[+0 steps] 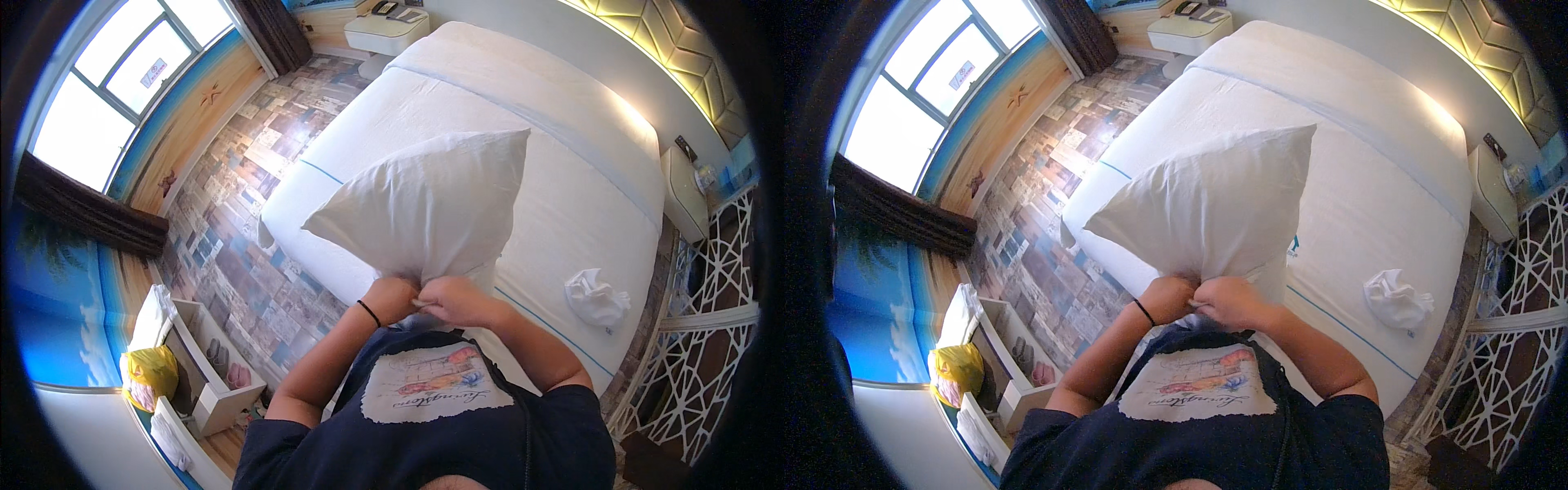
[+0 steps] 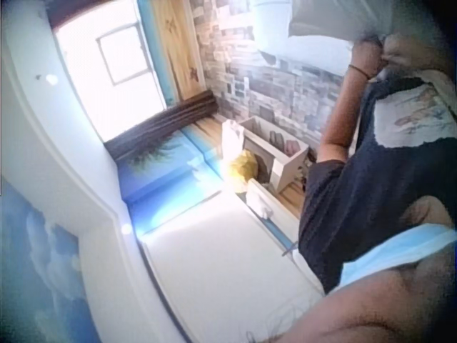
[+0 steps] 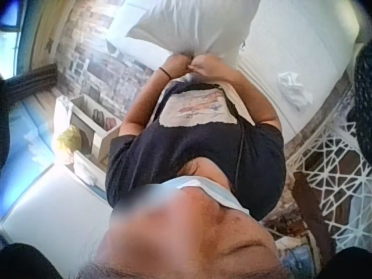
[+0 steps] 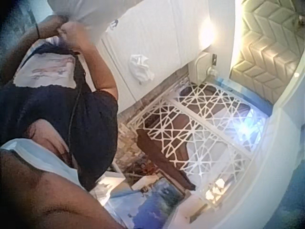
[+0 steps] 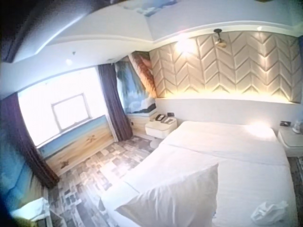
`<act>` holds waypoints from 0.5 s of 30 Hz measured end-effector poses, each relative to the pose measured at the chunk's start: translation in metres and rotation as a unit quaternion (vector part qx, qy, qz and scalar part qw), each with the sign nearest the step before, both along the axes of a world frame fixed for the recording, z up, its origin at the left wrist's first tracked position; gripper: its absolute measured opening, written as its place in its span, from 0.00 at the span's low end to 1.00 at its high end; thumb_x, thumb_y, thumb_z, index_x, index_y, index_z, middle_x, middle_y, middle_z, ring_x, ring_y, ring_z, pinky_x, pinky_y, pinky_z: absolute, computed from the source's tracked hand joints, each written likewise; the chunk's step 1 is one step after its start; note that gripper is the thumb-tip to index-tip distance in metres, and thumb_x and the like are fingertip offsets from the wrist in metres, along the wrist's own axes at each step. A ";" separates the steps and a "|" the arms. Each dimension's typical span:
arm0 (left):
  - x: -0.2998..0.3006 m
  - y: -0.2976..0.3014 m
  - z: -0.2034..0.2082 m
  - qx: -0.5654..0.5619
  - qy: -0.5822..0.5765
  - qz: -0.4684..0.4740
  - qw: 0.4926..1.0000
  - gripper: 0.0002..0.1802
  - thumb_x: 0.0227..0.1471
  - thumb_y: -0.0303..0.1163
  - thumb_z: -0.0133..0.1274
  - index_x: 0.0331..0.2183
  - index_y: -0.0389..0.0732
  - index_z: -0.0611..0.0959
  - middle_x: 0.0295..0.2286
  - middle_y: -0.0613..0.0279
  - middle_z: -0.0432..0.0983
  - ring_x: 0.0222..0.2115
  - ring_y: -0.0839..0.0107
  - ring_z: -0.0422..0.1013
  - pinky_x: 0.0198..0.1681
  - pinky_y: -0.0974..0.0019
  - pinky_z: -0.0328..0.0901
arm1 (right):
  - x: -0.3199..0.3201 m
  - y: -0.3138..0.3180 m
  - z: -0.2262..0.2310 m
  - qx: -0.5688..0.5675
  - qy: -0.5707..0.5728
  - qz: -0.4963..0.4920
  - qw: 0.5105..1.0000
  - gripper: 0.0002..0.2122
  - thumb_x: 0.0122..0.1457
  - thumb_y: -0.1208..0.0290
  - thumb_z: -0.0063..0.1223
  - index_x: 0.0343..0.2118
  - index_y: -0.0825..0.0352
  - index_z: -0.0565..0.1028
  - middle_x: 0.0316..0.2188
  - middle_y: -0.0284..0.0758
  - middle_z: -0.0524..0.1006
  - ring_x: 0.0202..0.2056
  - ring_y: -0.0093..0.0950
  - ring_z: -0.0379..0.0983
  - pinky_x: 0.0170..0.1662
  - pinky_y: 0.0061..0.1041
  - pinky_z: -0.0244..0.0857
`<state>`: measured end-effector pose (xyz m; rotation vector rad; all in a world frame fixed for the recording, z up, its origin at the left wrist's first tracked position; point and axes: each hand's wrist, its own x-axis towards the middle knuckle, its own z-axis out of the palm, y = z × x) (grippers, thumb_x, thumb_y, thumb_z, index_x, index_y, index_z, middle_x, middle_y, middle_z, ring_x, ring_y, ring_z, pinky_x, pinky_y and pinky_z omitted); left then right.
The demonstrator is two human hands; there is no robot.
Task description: The person inserts a white pillow into a white pillowcase on a bed. They align the corners, pull the case over the pillow, and smooth the surface before placing the finished pillow on the bed.
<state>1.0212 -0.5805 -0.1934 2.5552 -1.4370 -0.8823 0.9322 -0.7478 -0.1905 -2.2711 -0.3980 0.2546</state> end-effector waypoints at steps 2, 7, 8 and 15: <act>0.010 0.011 0.002 0.015 -0.020 0.019 1.000 0.23 0.53 0.53 0.45 0.29 0.44 0.83 0.27 0.49 0.78 0.31 0.49 0.74 0.36 0.50 0.67 | 0.000 -0.023 -0.002 -0.011 0.038 -0.036 0.999 0.08 0.51 0.66 0.55 0.29 0.65 0.76 0.32 0.41 0.76 0.39 0.42 0.71 0.41 0.38 0.65; 0.016 0.044 0.010 0.003 0.005 0.089 0.996 0.26 0.55 0.55 0.45 0.29 0.41 0.83 0.26 0.47 0.77 0.31 0.48 0.73 0.36 0.52 0.67 | 0.008 -0.076 -0.020 -0.148 -0.039 -0.023 0.988 0.10 0.49 0.69 0.57 0.36 0.62 0.74 0.37 0.36 0.75 0.46 0.35 0.69 0.51 0.38 0.57; 0.017 0.045 0.014 -0.002 0.006 0.082 0.997 0.26 0.55 0.54 0.45 0.30 0.41 0.83 0.26 0.46 0.77 0.31 0.48 0.73 0.36 0.52 0.67 | 0.009 -0.083 -0.019 -0.204 -0.064 -0.001 0.977 0.11 0.48 0.69 0.57 0.36 0.61 0.74 0.37 0.35 0.75 0.47 0.33 0.69 0.52 0.39 0.55; 0.009 0.060 0.035 -0.073 0.011 0.113 0.991 0.25 0.55 0.52 0.46 0.30 0.39 0.82 0.26 0.45 0.76 0.31 0.48 0.73 0.36 0.53 0.67 | 0.008 -0.123 -0.005 -0.268 -0.060 -0.106 0.956 0.09 0.47 0.70 0.58 0.33 0.61 0.75 0.37 0.31 0.76 0.48 0.28 0.69 0.54 0.41 0.52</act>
